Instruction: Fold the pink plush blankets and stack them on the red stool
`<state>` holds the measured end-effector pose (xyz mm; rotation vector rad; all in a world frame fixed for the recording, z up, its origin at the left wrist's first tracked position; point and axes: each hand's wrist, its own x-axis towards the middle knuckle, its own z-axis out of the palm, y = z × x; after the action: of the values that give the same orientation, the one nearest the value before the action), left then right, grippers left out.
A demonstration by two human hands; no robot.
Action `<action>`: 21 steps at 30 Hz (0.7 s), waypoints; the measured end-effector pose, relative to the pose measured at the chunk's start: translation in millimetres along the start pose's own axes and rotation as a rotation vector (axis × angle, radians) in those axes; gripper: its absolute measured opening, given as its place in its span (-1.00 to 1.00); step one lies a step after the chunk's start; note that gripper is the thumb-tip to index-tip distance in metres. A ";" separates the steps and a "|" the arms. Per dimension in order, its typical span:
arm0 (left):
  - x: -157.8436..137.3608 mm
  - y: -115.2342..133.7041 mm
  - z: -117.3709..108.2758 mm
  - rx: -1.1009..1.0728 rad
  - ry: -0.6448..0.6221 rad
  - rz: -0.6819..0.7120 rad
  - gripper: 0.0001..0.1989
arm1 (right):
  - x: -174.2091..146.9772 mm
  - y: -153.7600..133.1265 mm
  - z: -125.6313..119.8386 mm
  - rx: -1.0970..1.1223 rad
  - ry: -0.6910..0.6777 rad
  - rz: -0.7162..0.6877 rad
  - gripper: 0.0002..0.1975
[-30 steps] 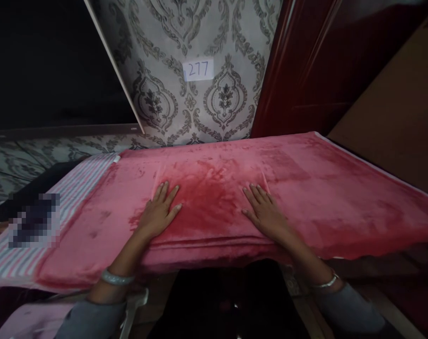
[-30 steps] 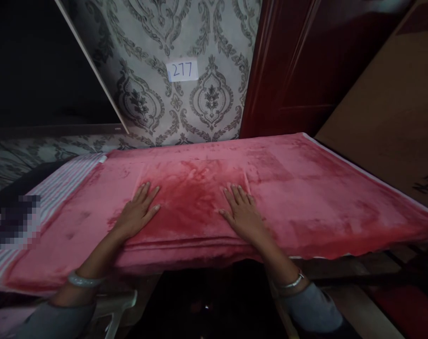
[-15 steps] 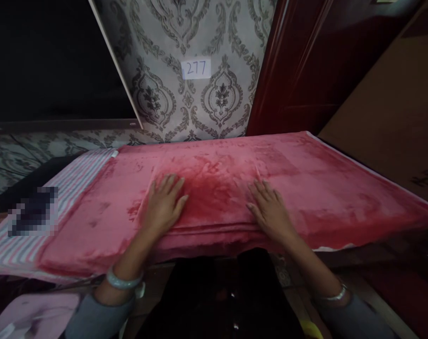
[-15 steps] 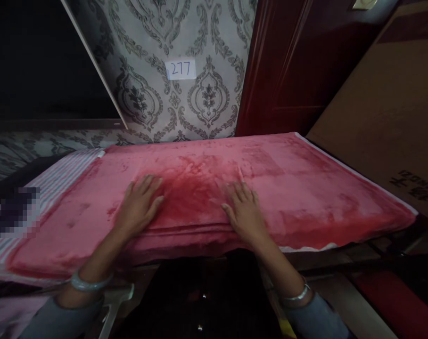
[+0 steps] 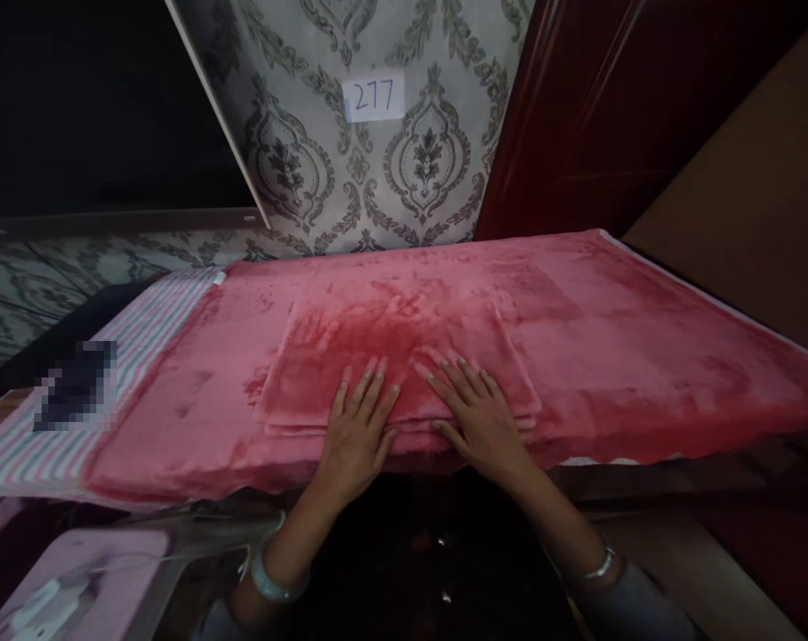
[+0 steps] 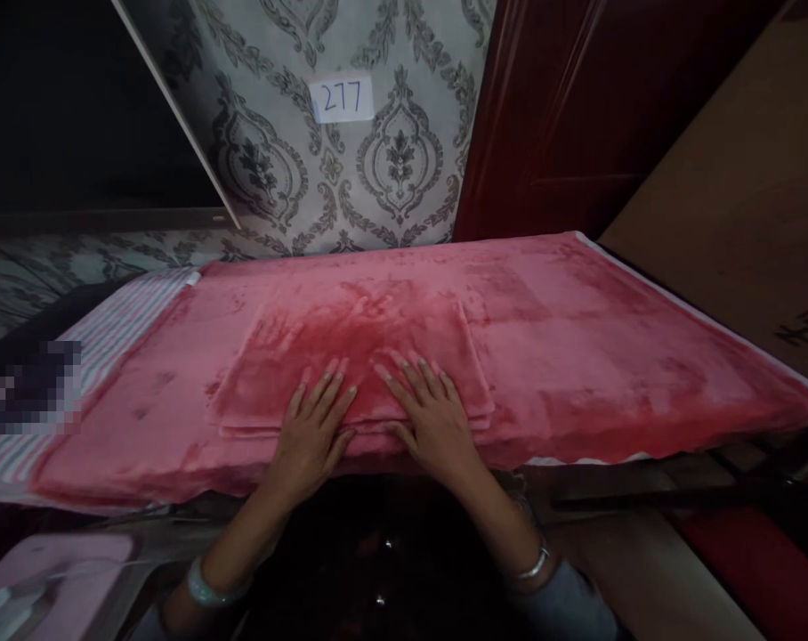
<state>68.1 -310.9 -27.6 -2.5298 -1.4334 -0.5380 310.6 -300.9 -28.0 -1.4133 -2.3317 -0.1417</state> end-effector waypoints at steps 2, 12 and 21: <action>-7.2 -6.2 -2.9 -0.008 0.015 -0.034 -0.45 | -6.3 3.5 0.6 0.005 0.011 0.021 -0.43; -55.7 -64.9 -18.3 0.092 0.192 -0.238 -0.48 | -48.0 35.1 9.0 0.030 0.193 0.109 -0.46; -61.9 -94.5 -23.5 0.015 0.154 -0.311 -0.42 | -54.5 61.2 11.3 0.153 0.238 0.160 -0.30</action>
<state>-47.0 -318.6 -32.4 -2.2086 -1.7724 -0.7484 382.4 -313.1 -67.2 -1.4172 -1.9862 -0.0787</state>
